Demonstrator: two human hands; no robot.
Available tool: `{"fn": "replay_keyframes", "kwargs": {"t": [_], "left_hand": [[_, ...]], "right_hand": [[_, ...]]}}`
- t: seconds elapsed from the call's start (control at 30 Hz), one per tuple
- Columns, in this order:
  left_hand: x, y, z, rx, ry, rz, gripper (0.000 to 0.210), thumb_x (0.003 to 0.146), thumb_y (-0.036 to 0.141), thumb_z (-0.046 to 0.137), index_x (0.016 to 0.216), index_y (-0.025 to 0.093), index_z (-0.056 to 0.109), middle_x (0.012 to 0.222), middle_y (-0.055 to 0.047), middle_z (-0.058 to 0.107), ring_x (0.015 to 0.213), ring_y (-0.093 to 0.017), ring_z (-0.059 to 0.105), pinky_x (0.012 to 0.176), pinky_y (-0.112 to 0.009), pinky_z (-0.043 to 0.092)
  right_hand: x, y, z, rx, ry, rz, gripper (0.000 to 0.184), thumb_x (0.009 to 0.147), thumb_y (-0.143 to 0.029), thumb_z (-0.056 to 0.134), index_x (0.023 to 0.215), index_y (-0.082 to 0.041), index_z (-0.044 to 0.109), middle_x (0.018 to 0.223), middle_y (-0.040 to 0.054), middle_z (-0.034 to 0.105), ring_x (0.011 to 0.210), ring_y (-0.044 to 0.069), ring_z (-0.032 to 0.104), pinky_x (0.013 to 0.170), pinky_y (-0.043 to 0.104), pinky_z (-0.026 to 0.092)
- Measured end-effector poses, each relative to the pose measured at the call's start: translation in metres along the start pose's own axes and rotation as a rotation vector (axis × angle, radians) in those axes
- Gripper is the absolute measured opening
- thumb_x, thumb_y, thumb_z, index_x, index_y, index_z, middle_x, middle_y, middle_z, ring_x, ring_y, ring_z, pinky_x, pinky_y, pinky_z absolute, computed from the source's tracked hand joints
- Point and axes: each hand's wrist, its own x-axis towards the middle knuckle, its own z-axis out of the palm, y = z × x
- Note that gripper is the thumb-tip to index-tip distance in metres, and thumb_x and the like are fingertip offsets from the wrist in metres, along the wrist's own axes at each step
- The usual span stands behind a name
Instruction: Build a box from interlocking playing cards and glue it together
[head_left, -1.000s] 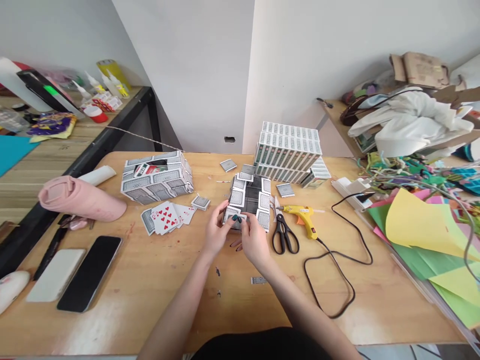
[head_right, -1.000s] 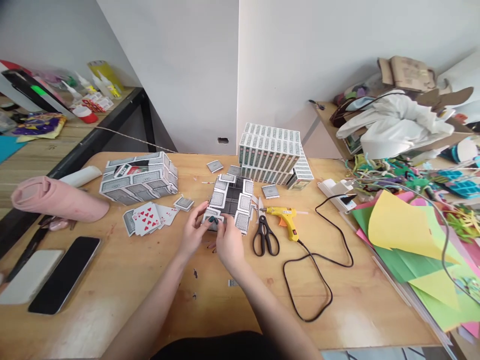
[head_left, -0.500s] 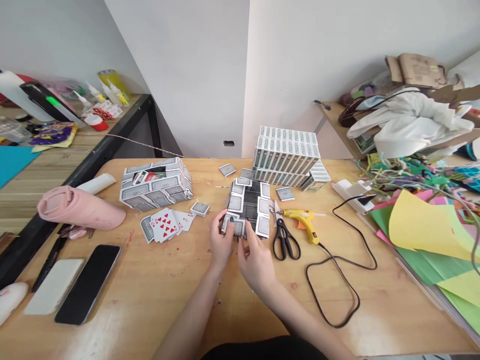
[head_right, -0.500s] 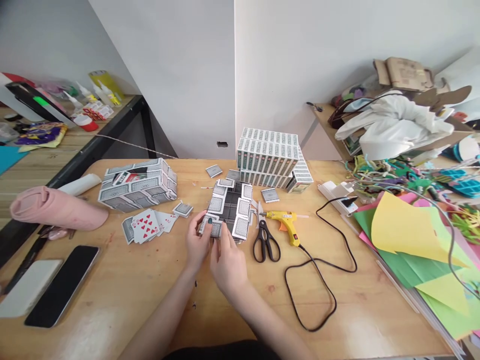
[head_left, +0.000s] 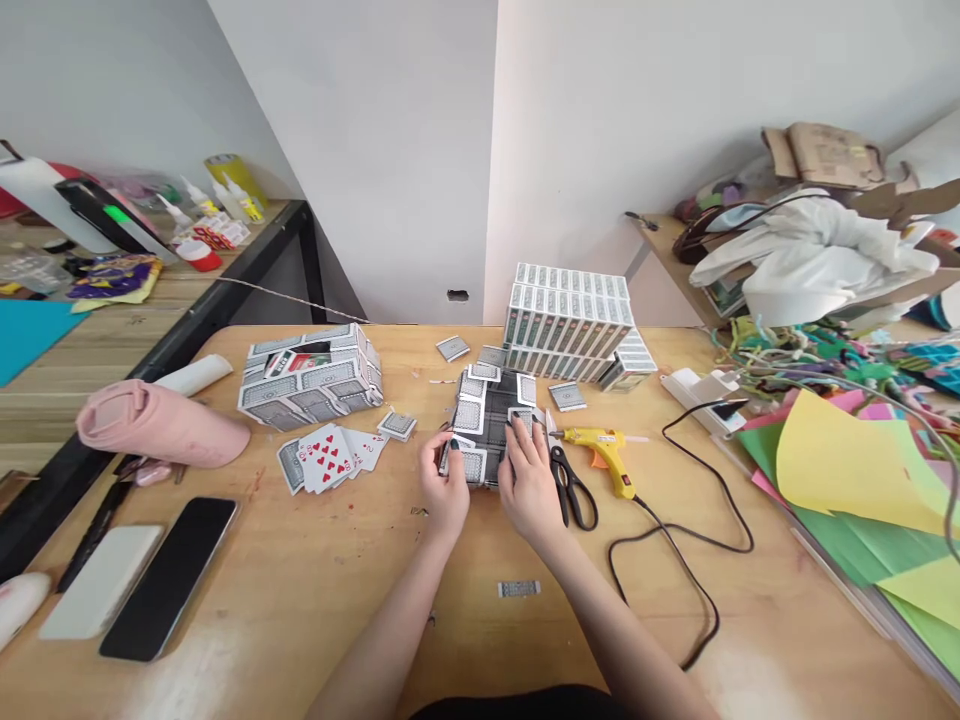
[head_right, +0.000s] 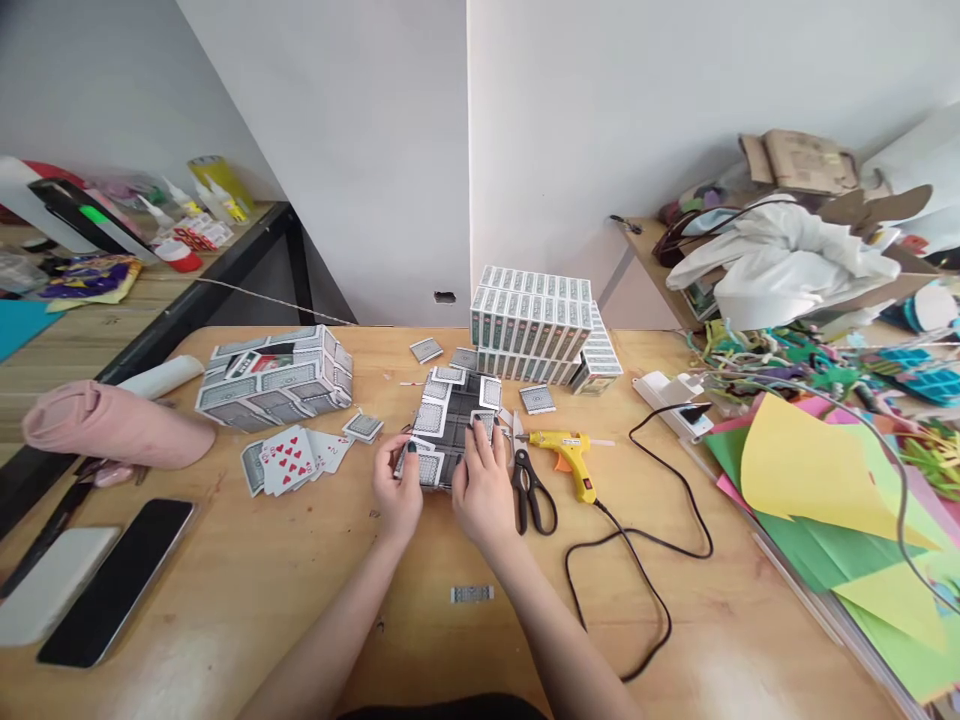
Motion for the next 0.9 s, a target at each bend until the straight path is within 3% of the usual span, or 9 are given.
{"fn": "replay_keyframes", "kwargs": {"t": [0.4,0.9], "left_hand": [[-0.016,0.002,0.001,0.064,0.132,0.020,0.015,0.085,0.030,0.047,0.091,0.018,0.054,0.104,-0.010,0.056,0.107,-0.020,0.053,0.095,-0.037,0.040],[-0.010,0.001,-0.002,-0.001,0.115,-0.066,0.014,0.081,0.028,0.051,0.089,0.019,0.058,0.100,-0.008,0.059,0.103,-0.020,0.055,0.092,-0.035,0.042]], "right_hand": [[0.005,0.015,-0.002,0.137,-0.009,-0.147,0.047,0.083,-0.013,0.037,0.128,-0.016,0.049,0.138,0.0071,0.043,0.137,0.028,0.017,0.104,0.051,0.034],[0.004,0.018,0.003,0.162,0.024,-0.140,0.045,0.084,-0.015,0.036,0.126,-0.017,0.052,0.134,0.0065,0.047,0.135,0.029,0.022,0.103,0.052,0.035]]}}
